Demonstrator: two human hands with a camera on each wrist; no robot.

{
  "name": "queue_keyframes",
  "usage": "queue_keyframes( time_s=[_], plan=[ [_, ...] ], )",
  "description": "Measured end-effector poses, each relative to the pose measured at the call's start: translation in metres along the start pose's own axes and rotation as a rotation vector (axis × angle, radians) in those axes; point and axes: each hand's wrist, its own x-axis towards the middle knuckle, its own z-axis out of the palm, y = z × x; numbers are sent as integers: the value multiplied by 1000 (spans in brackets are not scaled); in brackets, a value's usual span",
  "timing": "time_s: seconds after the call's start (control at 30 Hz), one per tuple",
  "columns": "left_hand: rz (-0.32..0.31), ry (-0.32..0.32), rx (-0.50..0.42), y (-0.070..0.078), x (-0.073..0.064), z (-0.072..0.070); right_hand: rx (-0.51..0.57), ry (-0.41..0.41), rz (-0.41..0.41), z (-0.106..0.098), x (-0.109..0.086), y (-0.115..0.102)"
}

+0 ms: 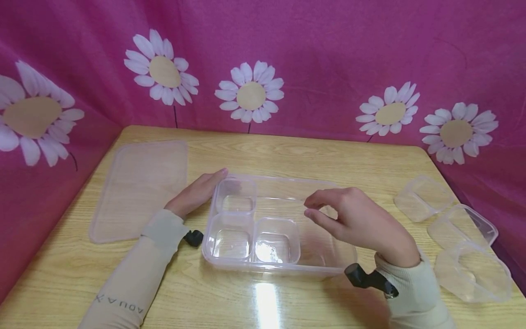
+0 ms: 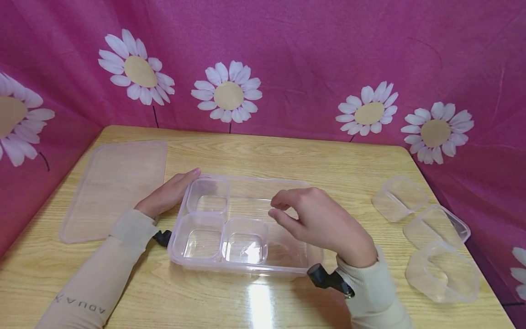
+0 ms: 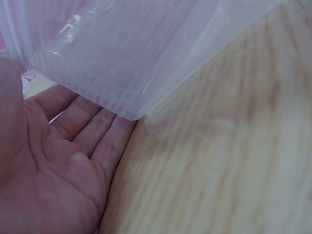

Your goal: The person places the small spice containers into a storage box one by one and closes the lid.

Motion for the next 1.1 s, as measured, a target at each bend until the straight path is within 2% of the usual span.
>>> queue_keyframes(
  time_s=[0.27, 0.5, 0.77, 1.1],
  plan=[
    [-18, -7, -1, 1, 1, 0, -30, 84, 89, -6, -2, 15],
    [-2, -5, 3, 0, 0, -1, -59, 133, 173, -7, -4, 29],
    [-1, -8, -2, 0, 0, 0, -66, 192, 236, -7, -3, 47],
    [2, -9, -6, 0, 0, 0, -41, 257, 353, -13, -11, 68]
  ],
)
